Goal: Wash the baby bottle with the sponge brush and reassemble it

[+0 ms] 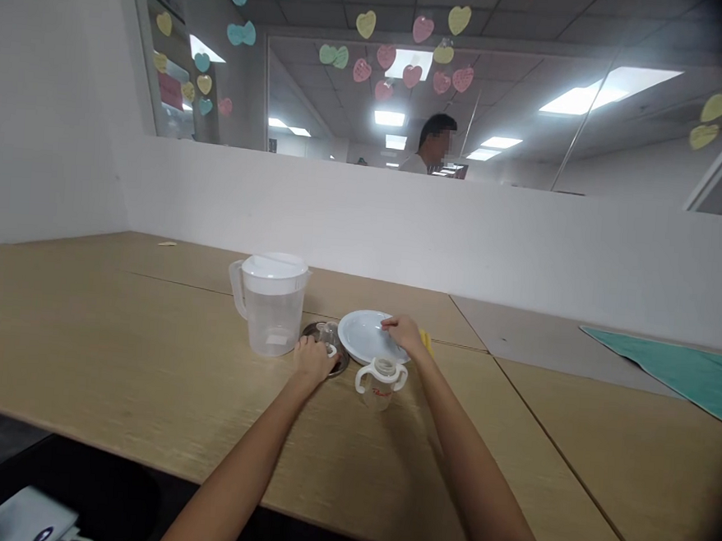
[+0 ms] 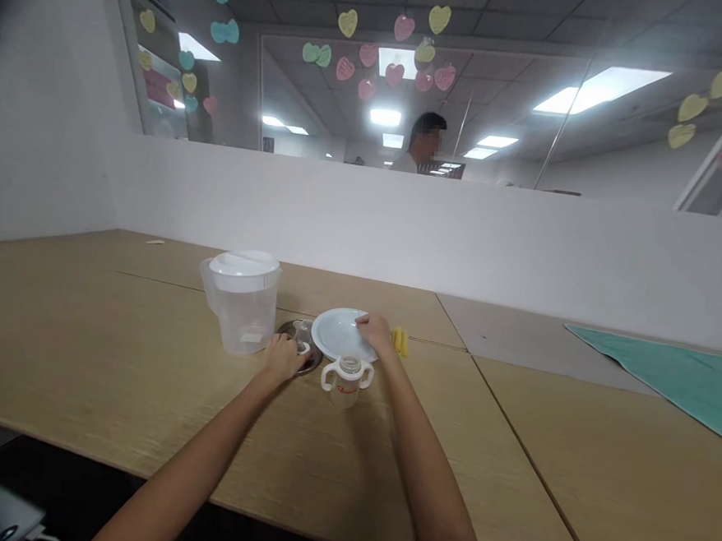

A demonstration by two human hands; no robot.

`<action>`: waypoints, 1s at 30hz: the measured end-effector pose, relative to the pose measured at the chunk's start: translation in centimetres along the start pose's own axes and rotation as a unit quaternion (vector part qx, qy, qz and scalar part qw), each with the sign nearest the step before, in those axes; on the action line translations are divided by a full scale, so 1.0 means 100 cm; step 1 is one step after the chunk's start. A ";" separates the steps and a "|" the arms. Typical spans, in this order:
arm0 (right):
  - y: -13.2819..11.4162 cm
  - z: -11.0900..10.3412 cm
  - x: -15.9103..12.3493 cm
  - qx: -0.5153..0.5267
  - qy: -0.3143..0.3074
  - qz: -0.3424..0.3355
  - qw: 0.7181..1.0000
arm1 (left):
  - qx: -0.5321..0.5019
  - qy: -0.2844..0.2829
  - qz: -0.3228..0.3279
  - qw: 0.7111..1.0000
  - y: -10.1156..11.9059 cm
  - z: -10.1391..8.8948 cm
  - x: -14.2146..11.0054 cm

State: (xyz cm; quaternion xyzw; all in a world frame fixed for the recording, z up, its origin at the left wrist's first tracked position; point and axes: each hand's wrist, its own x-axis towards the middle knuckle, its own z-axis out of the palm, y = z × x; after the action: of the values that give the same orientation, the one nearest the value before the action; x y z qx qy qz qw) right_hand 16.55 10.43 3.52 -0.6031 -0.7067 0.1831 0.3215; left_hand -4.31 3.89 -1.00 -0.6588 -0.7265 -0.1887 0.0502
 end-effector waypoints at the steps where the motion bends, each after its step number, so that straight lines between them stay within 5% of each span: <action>1: 0.000 -0.005 0.000 0.006 0.013 0.008 1.000 | 0.000 0.002 -0.008 1.000 0.001 -0.002 0.000; 7: 0.011 -0.033 -0.003 0.008 0.072 0.055 0.996 | -0.046 0.025 -0.025 0.998 0.006 -0.013 0.000; 11: 0.025 -0.045 -0.006 -0.001 0.088 0.076 0.993 | -0.133 0.119 -0.007 0.984 0.008 -0.017 0.002; 18: 0.021 -0.046 -0.013 0.028 0.143 0.069 0.987 | -0.392 0.276 0.062 0.875 0.013 -0.028 0.002; 25: -0.001 -0.057 -0.012 0.181 0.218 -0.013 0.959 | -0.575 0.232 -0.004 0.785 0.027 -0.021 0.002; 30: -0.024 -0.062 -0.022 0.287 0.216 -0.073 0.930 | -0.550 0.229 0.032 0.802 0.045 -0.023 0.001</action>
State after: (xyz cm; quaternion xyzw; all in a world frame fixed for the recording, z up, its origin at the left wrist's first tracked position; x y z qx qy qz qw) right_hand 19.09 6.95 9.08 -0.4570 -0.5793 0.2193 0.6383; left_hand -0.36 3.45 2.04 -0.5362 -0.4464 -0.7005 -0.1501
